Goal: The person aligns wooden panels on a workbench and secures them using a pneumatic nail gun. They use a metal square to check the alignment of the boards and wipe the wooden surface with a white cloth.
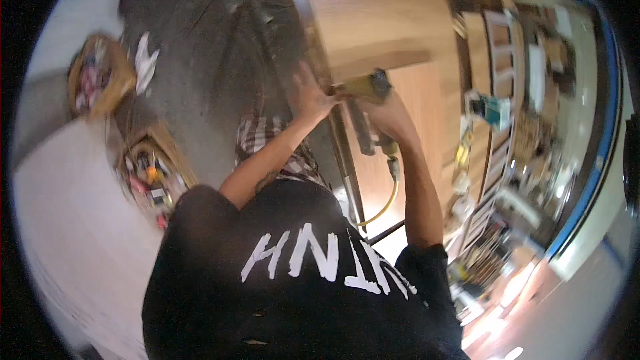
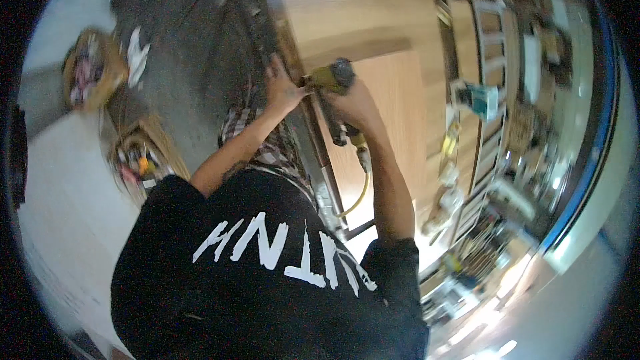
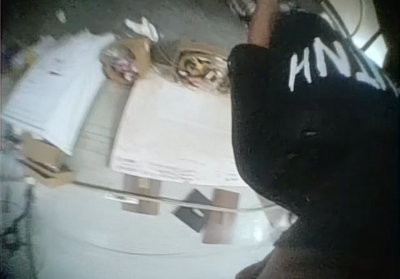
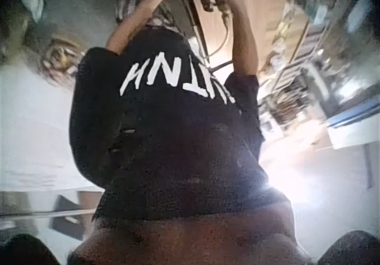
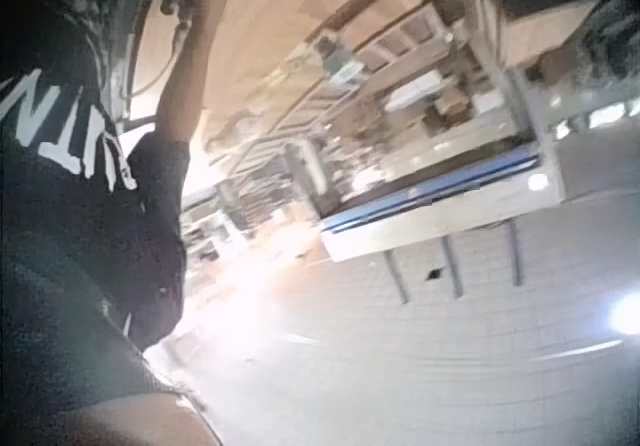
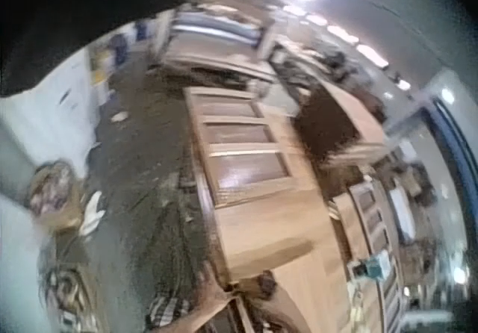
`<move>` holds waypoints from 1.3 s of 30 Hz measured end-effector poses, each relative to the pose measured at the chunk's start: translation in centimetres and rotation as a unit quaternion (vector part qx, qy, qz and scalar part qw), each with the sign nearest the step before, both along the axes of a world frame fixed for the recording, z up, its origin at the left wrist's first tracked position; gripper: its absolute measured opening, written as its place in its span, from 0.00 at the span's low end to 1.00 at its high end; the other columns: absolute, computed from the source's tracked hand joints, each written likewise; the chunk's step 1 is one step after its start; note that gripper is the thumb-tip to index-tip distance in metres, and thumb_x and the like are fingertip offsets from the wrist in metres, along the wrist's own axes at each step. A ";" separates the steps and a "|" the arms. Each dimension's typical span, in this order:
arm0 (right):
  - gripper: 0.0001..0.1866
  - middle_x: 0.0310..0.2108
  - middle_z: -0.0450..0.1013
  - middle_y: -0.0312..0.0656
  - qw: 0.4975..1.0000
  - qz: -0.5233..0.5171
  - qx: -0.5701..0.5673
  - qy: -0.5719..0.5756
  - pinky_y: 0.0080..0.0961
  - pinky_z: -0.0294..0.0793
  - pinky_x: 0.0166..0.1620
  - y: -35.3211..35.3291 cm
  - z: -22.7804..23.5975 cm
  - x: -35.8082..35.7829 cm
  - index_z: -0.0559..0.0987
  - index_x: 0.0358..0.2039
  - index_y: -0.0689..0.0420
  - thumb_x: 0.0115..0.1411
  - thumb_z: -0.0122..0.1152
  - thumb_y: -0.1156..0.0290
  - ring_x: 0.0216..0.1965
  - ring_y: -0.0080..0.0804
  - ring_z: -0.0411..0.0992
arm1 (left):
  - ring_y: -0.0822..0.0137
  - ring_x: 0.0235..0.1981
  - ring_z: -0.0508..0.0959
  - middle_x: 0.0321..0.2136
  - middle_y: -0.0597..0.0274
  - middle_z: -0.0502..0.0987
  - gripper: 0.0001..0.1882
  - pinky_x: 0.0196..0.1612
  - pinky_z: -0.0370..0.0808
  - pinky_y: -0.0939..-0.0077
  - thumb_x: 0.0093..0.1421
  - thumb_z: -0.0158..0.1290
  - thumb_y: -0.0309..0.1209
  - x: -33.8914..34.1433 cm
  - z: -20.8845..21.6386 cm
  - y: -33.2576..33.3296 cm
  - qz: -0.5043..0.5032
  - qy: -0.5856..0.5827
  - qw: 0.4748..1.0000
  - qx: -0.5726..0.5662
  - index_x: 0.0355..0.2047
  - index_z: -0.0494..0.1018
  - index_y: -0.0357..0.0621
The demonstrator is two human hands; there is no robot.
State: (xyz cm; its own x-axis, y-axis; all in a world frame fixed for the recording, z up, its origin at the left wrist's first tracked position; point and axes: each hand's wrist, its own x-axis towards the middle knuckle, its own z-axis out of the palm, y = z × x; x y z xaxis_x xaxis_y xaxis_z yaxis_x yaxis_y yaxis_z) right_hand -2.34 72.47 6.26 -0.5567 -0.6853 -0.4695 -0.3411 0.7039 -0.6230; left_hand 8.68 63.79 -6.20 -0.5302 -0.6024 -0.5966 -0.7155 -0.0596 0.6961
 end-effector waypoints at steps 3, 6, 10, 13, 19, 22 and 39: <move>0.24 0.32 0.77 0.47 0.987 -0.055 0.086 -0.127 0.30 0.73 0.38 -0.7 3.8 -0.4 0.78 0.42 0.58 0.43 0.64 0.61 0.33 0.33 0.75 | 0.40 0.65 0.47 0.64 0.31 0.40 0.65 0.64 0.48 0.52 0.42 0.66 0.53 -1.3 -4.9 0.8 -0.047 0.133 0.986 -0.087 0.64 0.36 0.28; 0.15 0.14 0.71 0.51 0.999 -0.006 -0.043 -0.005 0.37 0.71 0.26 1.7 -0.4 -0.2 0.78 0.22 0.66 0.40 0.60 0.65 0.19 0.39 0.72 | 0.44 0.60 0.58 0.60 0.31 0.53 0.60 0.61 0.58 0.55 0.47 0.62 0.54 -0.7 -3.2 0.2 -0.104 0.048 0.979 -0.168 0.64 0.39 0.28; 0.28 0.33 0.76 0.53 0.973 -0.164 -0.153 0.049 0.38 0.73 0.39 6.1 -2.1 3.9 0.74 0.44 0.61 0.47 0.66 0.56 0.35 0.46 0.75 | 0.46 0.66 0.48 0.63 0.35 0.46 0.47 0.67 0.45 0.57 0.60 0.50 0.53 3.0 -9.0 -4.4 -0.153 0.142 0.914 -0.347 0.63 0.43 0.26; 0.34 0.43 0.74 0.54 0.923 -0.320 -0.209 0.051 0.35 0.70 0.49 15.3 -3.3 9.2 0.71 0.51 0.61 0.48 0.67 0.54 0.45 0.46 0.73 | 0.46 0.65 0.49 0.63 0.35 0.47 0.48 0.67 0.45 0.57 0.61 0.45 0.57 -1.1 -4.1 -4.8 -0.144 0.242 0.916 -0.286 0.63 0.43 0.26; 0.30 0.24 0.74 0.40 0.783 -0.612 -0.104 0.029 0.25 0.72 0.26 26.4 5.6 22.9 0.70 0.52 0.57 0.53 0.65 0.55 0.20 0.24 0.71 | 0.52 0.66 0.50 0.66 0.54 0.47 0.45 0.66 0.48 0.54 0.60 0.32 0.65 -3.9 -4.9 -7.6 0.143 0.245 0.915 0.287 0.66 0.46 0.43; 0.22 0.22 0.72 0.36 0.658 -0.737 -0.153 -0.030 0.22 0.71 0.25 31.7 5.8 28.0 0.75 0.44 0.60 0.53 0.65 0.61 0.21 0.23 0.71 | 0.54 0.63 0.55 0.64 0.56 0.52 0.45 0.64 0.52 0.59 0.60 0.33 0.66 -3.9 -9.0 -8.7 0.224 0.250 0.887 0.317 0.65 0.49 0.43; 0.34 0.39 0.71 0.57 0.676 -0.664 0.181 0.263 0.43 0.68 0.43 54.8 -1.9 23.4 0.59 0.61 0.57 0.56 0.57 0.61 0.41 0.53 0.71 | 0.66 0.19 0.70 0.21 0.58 0.69 0.16 0.24 0.72 0.72 0.61 0.49 0.39 4.8 -10.1 -9.0 0.077 0.095 0.992 -0.012 0.27 0.67 0.36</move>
